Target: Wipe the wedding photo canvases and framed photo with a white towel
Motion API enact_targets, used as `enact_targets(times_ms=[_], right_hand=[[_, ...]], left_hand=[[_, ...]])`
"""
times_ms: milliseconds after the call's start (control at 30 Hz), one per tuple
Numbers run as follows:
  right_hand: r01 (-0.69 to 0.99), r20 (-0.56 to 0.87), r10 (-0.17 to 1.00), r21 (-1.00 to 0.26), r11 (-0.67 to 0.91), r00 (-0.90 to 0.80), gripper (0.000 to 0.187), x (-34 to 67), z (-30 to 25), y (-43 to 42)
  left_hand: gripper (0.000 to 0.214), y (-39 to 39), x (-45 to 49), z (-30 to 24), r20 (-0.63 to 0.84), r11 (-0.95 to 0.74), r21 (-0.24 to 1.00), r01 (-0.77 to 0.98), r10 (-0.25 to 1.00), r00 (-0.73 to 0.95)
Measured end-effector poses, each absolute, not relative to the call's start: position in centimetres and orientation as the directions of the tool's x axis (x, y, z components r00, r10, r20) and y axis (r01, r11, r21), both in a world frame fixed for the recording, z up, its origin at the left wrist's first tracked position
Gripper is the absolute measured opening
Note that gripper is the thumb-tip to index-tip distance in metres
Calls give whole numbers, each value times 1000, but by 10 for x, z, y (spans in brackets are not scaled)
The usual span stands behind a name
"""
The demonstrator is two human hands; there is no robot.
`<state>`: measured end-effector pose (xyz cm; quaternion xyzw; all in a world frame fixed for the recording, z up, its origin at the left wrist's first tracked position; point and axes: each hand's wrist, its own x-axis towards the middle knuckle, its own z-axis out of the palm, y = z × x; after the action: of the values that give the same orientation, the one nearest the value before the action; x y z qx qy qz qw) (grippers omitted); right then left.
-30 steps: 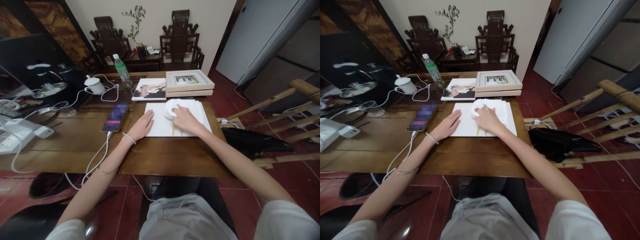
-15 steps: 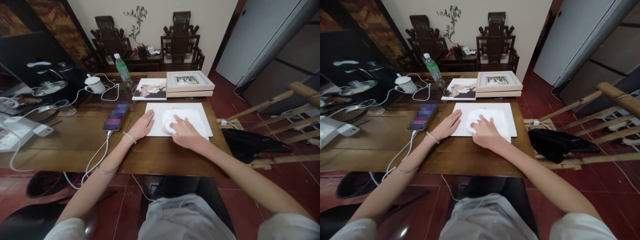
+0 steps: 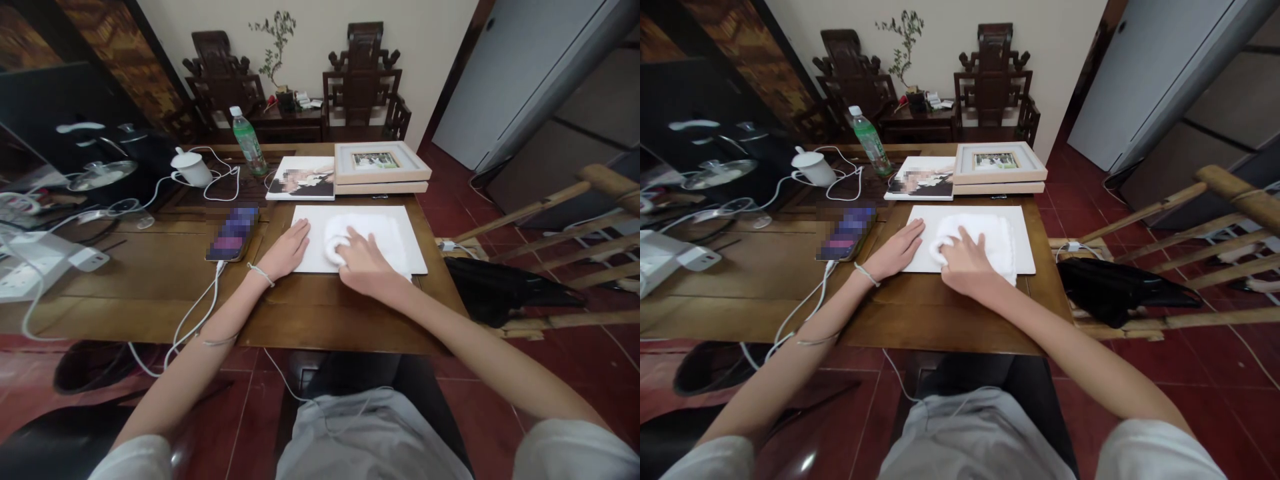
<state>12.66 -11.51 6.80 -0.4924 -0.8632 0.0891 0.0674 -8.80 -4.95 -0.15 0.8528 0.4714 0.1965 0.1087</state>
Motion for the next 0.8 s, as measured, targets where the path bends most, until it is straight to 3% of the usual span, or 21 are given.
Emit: enact_targets(times_ms=[233,433,600,800], right_hand=[[771,2,802,-274,575,-597,32,129,74,-161],[817,27,842,-227,530,-539,38,114,74,-104],[842,128,866,-205,500,-483,40,97,68,-47],[840,145,858,-179,512,-492,41,88,58,-45]], left_hand=[[52,-49,-88,-3,241,-532,394,750,847,474],[53,-48,-89,-2,230,-535,392,748,844,484],[53,-50,-87,4,226,-542,402,738,840,493],[52,-51,-86,6,248,-567,414,712,823,511]])
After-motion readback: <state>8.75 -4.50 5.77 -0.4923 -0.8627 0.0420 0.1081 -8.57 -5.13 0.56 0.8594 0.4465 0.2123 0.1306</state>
